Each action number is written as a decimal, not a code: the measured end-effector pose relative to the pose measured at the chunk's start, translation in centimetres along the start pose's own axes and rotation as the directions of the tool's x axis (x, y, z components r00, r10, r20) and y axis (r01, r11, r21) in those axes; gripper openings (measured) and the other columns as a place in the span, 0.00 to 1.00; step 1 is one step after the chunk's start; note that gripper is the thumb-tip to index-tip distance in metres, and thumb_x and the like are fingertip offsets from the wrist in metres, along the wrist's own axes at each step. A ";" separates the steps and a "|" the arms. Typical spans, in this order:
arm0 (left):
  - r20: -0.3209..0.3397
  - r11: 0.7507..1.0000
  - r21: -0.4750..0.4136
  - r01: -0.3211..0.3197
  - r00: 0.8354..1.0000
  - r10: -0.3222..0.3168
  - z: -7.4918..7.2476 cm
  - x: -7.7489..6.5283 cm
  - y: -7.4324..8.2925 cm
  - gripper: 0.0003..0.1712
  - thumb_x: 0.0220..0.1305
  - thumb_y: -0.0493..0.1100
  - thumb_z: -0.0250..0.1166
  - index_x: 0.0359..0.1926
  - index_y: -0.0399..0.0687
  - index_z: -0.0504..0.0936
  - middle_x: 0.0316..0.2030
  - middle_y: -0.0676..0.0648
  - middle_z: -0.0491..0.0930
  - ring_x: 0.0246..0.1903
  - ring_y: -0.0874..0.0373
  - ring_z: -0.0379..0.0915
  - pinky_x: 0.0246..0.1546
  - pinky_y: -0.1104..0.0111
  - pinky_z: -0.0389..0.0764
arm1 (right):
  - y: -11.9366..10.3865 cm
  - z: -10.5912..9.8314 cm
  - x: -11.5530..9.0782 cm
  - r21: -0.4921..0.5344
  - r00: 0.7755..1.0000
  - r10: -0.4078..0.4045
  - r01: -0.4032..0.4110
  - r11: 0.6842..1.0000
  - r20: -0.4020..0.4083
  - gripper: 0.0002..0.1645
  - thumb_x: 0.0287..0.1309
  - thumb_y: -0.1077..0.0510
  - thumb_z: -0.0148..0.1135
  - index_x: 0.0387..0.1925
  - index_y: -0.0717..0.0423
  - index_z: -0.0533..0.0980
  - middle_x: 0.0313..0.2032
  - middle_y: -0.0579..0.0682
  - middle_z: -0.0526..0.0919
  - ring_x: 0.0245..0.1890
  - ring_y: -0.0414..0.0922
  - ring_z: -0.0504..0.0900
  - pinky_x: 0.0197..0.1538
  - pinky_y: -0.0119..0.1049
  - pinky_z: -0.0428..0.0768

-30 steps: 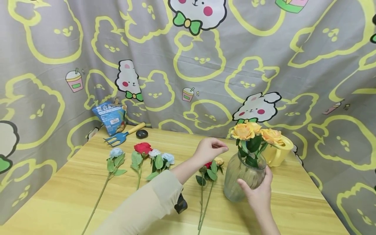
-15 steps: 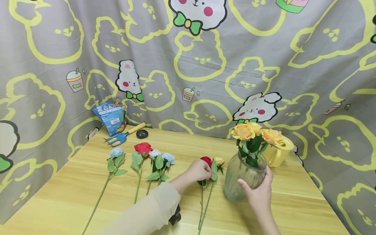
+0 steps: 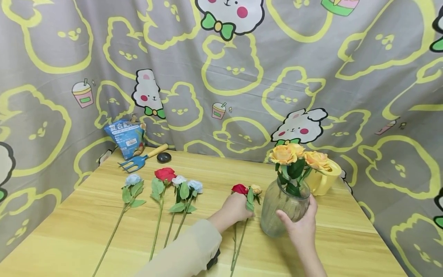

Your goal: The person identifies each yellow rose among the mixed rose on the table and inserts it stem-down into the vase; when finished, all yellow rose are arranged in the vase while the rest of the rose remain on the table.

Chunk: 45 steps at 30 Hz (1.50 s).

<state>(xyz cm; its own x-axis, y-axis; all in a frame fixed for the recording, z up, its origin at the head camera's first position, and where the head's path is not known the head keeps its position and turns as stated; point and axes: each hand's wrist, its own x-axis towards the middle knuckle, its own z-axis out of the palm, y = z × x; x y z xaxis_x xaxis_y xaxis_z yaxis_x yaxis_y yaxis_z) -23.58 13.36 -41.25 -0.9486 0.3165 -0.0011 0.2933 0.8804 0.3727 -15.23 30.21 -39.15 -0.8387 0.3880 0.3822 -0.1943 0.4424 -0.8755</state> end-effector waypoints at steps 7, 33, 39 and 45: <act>-0.011 0.996 0.080 -0.026 1.000 0.027 0.5 0.2 0.1 0.23 0.43 0.60 0.70 0.13 0.53 0.69 0.18 0.54 0.66 0.18 0.63 0.63 0.19 0.72 0.68 | -0.1 0.1 0.0 0.000 1.000 -0.010 0.010 1.000 -0.004 0.58 0.39 0.62 0.72 0.66 0.41 0.47 0.60 0.56 0.60 0.57 0.50 0.60 0.62 0.45 0.55; 0.049 0.841 -0.539 0.042 0.999 -0.019 -3.1 0.5 -1.2 0.22 0.52 0.42 0.64 0.05 0.45 0.71 0.12 0.44 0.78 0.14 0.53 0.76 0.12 0.75 0.70 | -0.1 -0.4 0.2 -0.021 1.000 -0.013 0.013 1.000 -0.020 0.56 0.41 0.64 0.70 0.66 0.39 0.47 0.59 0.52 0.59 0.56 0.42 0.61 0.59 0.28 0.57; 0.035 0.762 -0.648 -0.010 0.998 0.043 -6.3 0.3 -1.8 0.18 0.56 0.41 0.63 0.12 0.44 0.72 0.17 0.46 0.80 0.18 0.55 0.77 0.16 0.74 0.73 | 0.0 -0.2 0.1 -0.016 1.000 -0.009 0.009 1.000 -0.014 0.56 0.41 0.64 0.70 0.66 0.41 0.47 0.59 0.52 0.59 0.56 0.43 0.61 0.59 0.28 0.57; -0.115 0.657 -0.730 -0.188 0.981 0.154 -10.1 -0.2 -3.3 0.10 0.58 0.43 0.62 0.23 0.44 0.78 0.20 0.49 0.80 0.19 0.61 0.75 0.16 0.75 0.70 | 0.1 0.0 0.1 -0.014 1.000 -0.007 0.007 1.000 -0.003 0.56 0.41 0.64 0.71 0.66 0.40 0.47 0.60 0.52 0.58 0.57 0.44 0.60 0.60 0.29 0.56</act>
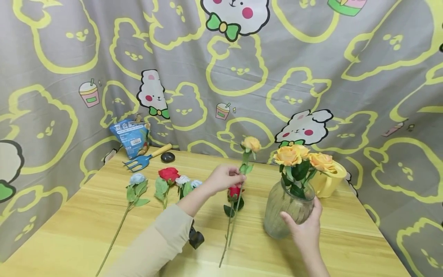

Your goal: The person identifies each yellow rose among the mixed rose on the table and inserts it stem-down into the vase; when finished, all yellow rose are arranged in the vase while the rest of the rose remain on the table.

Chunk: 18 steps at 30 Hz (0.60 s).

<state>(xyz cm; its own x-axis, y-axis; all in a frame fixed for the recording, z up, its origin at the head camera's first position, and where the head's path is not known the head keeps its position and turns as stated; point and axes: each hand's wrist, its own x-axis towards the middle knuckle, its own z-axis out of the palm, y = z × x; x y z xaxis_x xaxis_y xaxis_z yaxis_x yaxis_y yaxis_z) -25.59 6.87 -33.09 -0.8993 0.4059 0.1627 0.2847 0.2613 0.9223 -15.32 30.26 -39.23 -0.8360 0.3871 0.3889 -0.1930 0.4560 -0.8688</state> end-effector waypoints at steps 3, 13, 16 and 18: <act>-0.051 0.990 -0.075 -0.121 0.992 0.118 -1.2 0.0 1.5 0.08 0.58 0.41 0.62 0.26 0.41 0.79 0.22 0.45 0.80 0.23 0.58 0.75 0.24 0.70 0.76 | 0.0 -0.1 -0.1 0.003 1.000 0.007 -0.007 1.000 0.009 0.57 0.42 0.64 0.70 0.66 0.41 0.45 0.61 0.53 0.57 0.58 0.45 0.59 0.62 0.31 0.54; -0.097 0.872 -0.308 -0.379 0.925 0.368 -1.8 -2.0 10.0 0.09 0.59 0.32 0.59 0.36 0.26 0.77 0.32 0.33 0.79 0.24 0.68 0.73 0.28 0.76 0.74 | 0.0 -0.1 -0.3 0.006 1.000 0.002 -0.002 1.000 -0.006 0.57 0.42 0.65 0.70 0.66 0.41 0.46 0.60 0.53 0.58 0.57 0.43 0.59 0.60 0.28 0.55; -0.146 0.829 -0.250 -0.501 0.865 0.479 -1.7 -2.5 12.3 0.08 0.58 0.31 0.59 0.36 0.26 0.78 0.31 0.34 0.79 0.26 0.66 0.76 0.27 0.77 0.74 | -0.2 0.0 -0.2 0.005 1.000 0.004 -0.003 1.000 -0.001 0.57 0.41 0.65 0.70 0.66 0.42 0.46 0.60 0.54 0.58 0.57 0.44 0.60 0.60 0.28 0.56; -0.177 0.811 -0.205 -0.548 0.836 0.520 -1.5 -2.1 13.2 0.07 0.58 0.32 0.59 0.36 0.28 0.79 0.32 0.36 0.80 0.28 0.64 0.78 0.29 0.76 0.75 | -0.3 0.0 -0.2 0.003 1.000 0.007 -0.007 1.000 0.001 0.57 0.41 0.65 0.70 0.66 0.42 0.46 0.60 0.54 0.58 0.57 0.44 0.60 0.60 0.29 0.56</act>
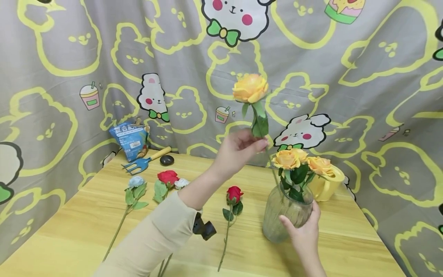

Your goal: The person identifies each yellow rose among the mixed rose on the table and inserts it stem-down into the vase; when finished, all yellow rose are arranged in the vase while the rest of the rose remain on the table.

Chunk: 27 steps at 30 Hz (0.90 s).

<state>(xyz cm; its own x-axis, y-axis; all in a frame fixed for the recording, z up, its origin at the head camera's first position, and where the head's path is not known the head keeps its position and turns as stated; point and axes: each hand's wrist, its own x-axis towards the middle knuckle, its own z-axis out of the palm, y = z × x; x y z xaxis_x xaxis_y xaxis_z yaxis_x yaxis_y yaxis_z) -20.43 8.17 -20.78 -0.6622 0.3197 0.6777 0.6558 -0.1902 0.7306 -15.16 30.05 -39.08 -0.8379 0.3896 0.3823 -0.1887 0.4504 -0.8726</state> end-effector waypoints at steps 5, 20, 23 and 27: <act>-0.008 1.000 0.008 -0.015 1.000 0.015 1.2 1.7 -0.4 0.08 0.58 0.35 0.61 0.37 0.33 0.80 0.33 0.41 0.82 0.31 0.65 0.78 0.34 0.75 0.77 | 0.0 -0.1 0.0 0.003 1.000 0.004 -0.004 1.000 0.001 0.57 0.41 0.65 0.70 0.66 0.42 0.46 0.60 0.55 0.58 0.58 0.45 0.60 0.61 0.30 0.55; 0.115 0.998 -0.005 0.063 0.991 -0.062 2.3 1.5 -4.2 0.06 0.56 0.34 0.62 0.34 0.33 0.81 0.27 0.43 0.82 0.28 0.56 0.79 0.33 0.73 0.77 | 0.1 -0.2 0.1 -0.007 1.000 -0.015 0.015 1.000 0.012 0.58 0.40 0.65 0.71 0.66 0.41 0.46 0.60 0.53 0.58 0.58 0.45 0.60 0.61 0.30 0.55; 0.162 0.992 0.065 0.110 0.979 -0.119 2.9 1.1 -5.3 0.06 0.57 0.37 0.63 0.32 0.36 0.82 0.26 0.46 0.82 0.26 0.61 0.79 0.28 0.77 0.75 | 0.1 -0.2 0.1 -0.010 1.000 -0.024 0.024 1.000 0.006 0.58 0.39 0.65 0.71 0.66 0.42 0.46 0.60 0.54 0.58 0.58 0.47 0.60 0.61 0.32 0.55; 0.176 0.974 0.160 0.163 0.966 -0.190 3.5 0.7 -6.6 0.08 0.57 0.42 0.63 0.27 0.42 0.83 0.23 0.51 0.82 0.15 0.67 0.70 0.16 0.78 0.65 | 0.1 -0.2 0.1 -0.009 0.999 -0.040 0.040 0.999 0.002 0.59 0.38 0.65 0.71 0.67 0.42 0.46 0.60 0.54 0.59 0.57 0.46 0.60 0.62 0.37 0.56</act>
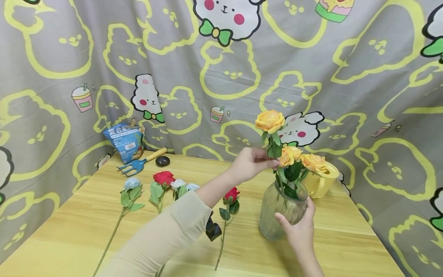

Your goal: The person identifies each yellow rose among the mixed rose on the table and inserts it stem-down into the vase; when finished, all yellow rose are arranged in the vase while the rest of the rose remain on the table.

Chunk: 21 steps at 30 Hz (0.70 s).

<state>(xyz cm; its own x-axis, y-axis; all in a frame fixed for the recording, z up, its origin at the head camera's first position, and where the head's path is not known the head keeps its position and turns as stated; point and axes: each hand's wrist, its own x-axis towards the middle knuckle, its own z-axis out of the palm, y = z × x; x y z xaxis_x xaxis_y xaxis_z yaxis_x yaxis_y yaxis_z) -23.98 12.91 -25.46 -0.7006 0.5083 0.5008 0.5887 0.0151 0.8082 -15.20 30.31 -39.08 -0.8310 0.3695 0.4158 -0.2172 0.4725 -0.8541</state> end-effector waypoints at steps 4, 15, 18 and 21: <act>-0.009 1.000 0.011 0.027 1.000 -0.027 0.3 0.0 -0.9 0.09 0.57 0.43 0.63 0.26 0.43 0.83 0.21 0.54 0.81 0.12 0.65 0.64 0.13 0.77 0.59 | 0.0 0.1 -0.1 0.005 1.000 -0.007 0.007 1.000 -0.001 0.59 0.38 0.65 0.72 0.67 0.42 0.46 0.60 0.54 0.60 0.56 0.43 0.61 0.62 0.41 0.56; 0.005 0.996 0.003 0.094 0.996 -0.094 0.8 -0.1 -2.4 0.08 0.57 0.45 0.63 0.26 0.47 0.83 0.18 0.57 0.79 0.18 0.68 0.69 0.19 0.77 0.65 | 0.4 0.2 0.0 0.013 1.000 -0.026 0.026 1.000 -0.017 0.61 0.34 0.66 0.73 0.67 0.45 0.48 0.60 0.53 0.59 0.55 0.38 0.61 0.62 0.40 0.56; 0.016 0.994 0.011 0.106 0.994 -0.107 1.2 -0.1 -2.7 0.08 0.56 0.45 0.64 0.25 0.46 0.82 0.17 0.58 0.79 0.19 0.69 0.72 0.21 0.77 0.70 | 0.3 0.2 0.0 0.015 0.999 -0.029 0.029 0.999 -0.016 0.60 0.35 0.65 0.73 0.67 0.44 0.47 0.61 0.53 0.58 0.56 0.41 0.61 0.62 0.40 0.55; 0.023 0.992 0.033 0.124 0.992 -0.125 1.5 -0.1 -3.0 0.09 0.55 0.46 0.65 0.24 0.46 0.82 0.17 0.57 0.78 0.19 0.68 0.73 0.22 0.76 0.72 | 0.3 0.1 0.1 0.014 0.999 -0.032 0.032 0.999 -0.016 0.60 0.36 0.64 0.73 0.67 0.45 0.47 0.61 0.54 0.57 0.57 0.46 0.60 0.62 0.41 0.54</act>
<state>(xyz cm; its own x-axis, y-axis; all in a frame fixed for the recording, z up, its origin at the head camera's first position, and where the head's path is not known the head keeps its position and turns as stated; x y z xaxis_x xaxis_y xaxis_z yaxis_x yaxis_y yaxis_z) -25.04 14.11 -28.39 -0.7592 0.5222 0.3884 0.5098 0.1062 0.8537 -15.37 30.41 -39.37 -0.8155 0.3666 0.4478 -0.2510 0.4732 -0.8444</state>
